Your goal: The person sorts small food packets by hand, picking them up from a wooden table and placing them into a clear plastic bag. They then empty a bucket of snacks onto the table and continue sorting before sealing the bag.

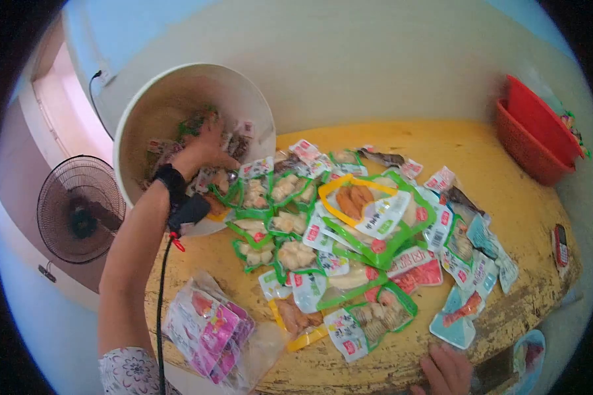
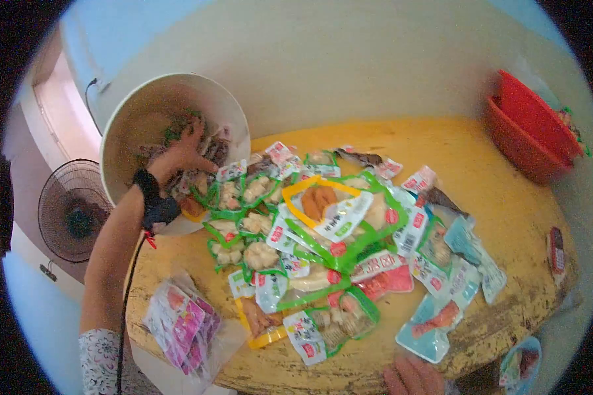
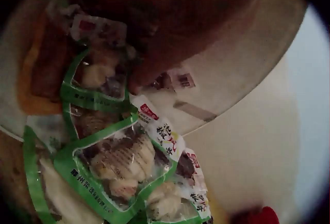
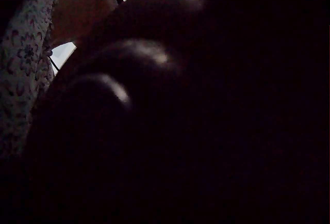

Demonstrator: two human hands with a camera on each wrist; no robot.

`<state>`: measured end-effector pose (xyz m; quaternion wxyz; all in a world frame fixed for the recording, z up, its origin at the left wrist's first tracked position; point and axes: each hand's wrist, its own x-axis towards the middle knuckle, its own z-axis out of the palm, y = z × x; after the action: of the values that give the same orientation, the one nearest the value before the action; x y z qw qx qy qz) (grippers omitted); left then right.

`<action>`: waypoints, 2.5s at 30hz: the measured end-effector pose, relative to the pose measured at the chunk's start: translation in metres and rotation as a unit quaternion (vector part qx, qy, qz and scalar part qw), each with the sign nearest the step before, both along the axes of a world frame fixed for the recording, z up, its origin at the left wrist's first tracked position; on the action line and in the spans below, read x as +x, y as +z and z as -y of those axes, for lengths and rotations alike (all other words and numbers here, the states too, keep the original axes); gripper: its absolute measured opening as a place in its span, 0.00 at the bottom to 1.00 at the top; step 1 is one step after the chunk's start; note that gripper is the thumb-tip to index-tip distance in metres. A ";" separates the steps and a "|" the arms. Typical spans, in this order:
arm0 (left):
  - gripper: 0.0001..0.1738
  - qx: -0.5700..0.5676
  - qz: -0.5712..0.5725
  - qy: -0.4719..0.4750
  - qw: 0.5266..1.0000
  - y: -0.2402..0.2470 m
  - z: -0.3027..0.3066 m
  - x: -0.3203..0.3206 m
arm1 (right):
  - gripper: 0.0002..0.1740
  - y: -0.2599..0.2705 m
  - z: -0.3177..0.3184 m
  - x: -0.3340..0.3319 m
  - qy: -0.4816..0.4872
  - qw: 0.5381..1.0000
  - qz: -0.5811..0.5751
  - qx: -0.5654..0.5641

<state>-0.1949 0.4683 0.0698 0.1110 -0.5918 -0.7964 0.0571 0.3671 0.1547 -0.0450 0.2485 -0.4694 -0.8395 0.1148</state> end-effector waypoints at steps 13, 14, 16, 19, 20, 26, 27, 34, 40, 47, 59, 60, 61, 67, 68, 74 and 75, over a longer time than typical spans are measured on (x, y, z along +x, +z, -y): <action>0.48 0.030 0.022 -0.026 0.999 -0.026 -0.008 0.003 | 0.25 0.000 0.001 0.003 0.011 1.000 0.007 -0.002; 0.44 0.017 0.007 -0.044 0.999 -0.029 -0.006 0.002 | 0.25 0.000 0.002 0.003 0.012 1.000 0.010 -0.003; 0.36 -0.007 -0.022 -0.080 0.997 -0.026 0.004 0.016 | 0.25 -0.002 0.000 0.003 0.019 1.000 -0.006 0.009; 0.32 -0.007 -0.052 -0.116 0.992 -0.028 0.023 0.033 | 0.24 0.003 0.001 0.002 0.016 1.000 -0.010 0.006; 0.34 -0.017 -0.051 -0.121 0.991 -0.026 0.030 0.041 | 0.24 0.006 0.002 0.001 0.014 1.000 -0.008 0.002; 0.32 0.073 -0.019 -0.208 0.975 -0.034 0.093 0.075 | 0.23 0.010 0.004 -0.003 0.007 0.999 -0.015 0.051; 0.33 0.088 -0.028 -0.224 0.970 -0.030 0.106 0.088 | 0.22 0.011 0.005 -0.005 0.006 0.998 -0.014 0.053; 0.38 0.090 -0.030 -0.292 0.952 -0.021 0.170 0.179 | 0.22 0.011 0.005 -0.008 0.007 0.996 -0.021 0.089; 0.35 0.157 -0.020 -0.412 0.898 -0.033 0.155 0.230 | 0.22 0.011 0.008 -0.009 0.005 0.996 -0.016 0.091; 0.46 0.137 0.229 -0.500 0.824 -0.044 0.144 0.284 | 0.21 0.012 0.011 -0.012 -0.001 0.996 -0.024 0.085; 0.32 0.319 0.228 -0.458 0.797 0.001 0.217 0.220 | 0.21 0.011 0.010 -0.007 -0.002 0.997 -0.030 0.076; 0.30 0.382 0.193 -0.434 0.793 0.009 0.226 0.203 | 0.21 0.010 0.010 -0.006 -0.001 0.996 -0.029 0.081; 0.27 0.417 0.144 -0.403 0.802 0.016 0.235 0.182 | 0.21 0.007 0.009 -0.006 0.000 0.996 -0.027 0.086; 0.18 0.529 0.265 -0.190 0.784 0.032 0.260 0.052 | 0.21 0.004 0.011 -0.007 -0.006 0.996 -0.018 0.087; 0.17 0.530 0.306 -0.142 0.778 0.031 0.260 0.029 | 0.21 0.004 0.011 -0.008 -0.004 0.996 -0.020 0.088; 0.25 0.477 0.536 0.020 0.697 0.016 0.239 -0.080 | 0.22 0.000 0.012 -0.014 -0.009 0.996 -0.008 0.088; 0.27 0.467 0.553 0.034 0.689 0.013 0.235 -0.091 | 0.22 -0.001 0.013 -0.015 -0.012 0.996 -0.007 0.084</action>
<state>-0.2857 0.2336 0.0826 -0.0892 -0.3602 -0.6568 -0.6564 0.3525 0.1416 -0.0458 0.2945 -0.4564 -0.8385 0.0442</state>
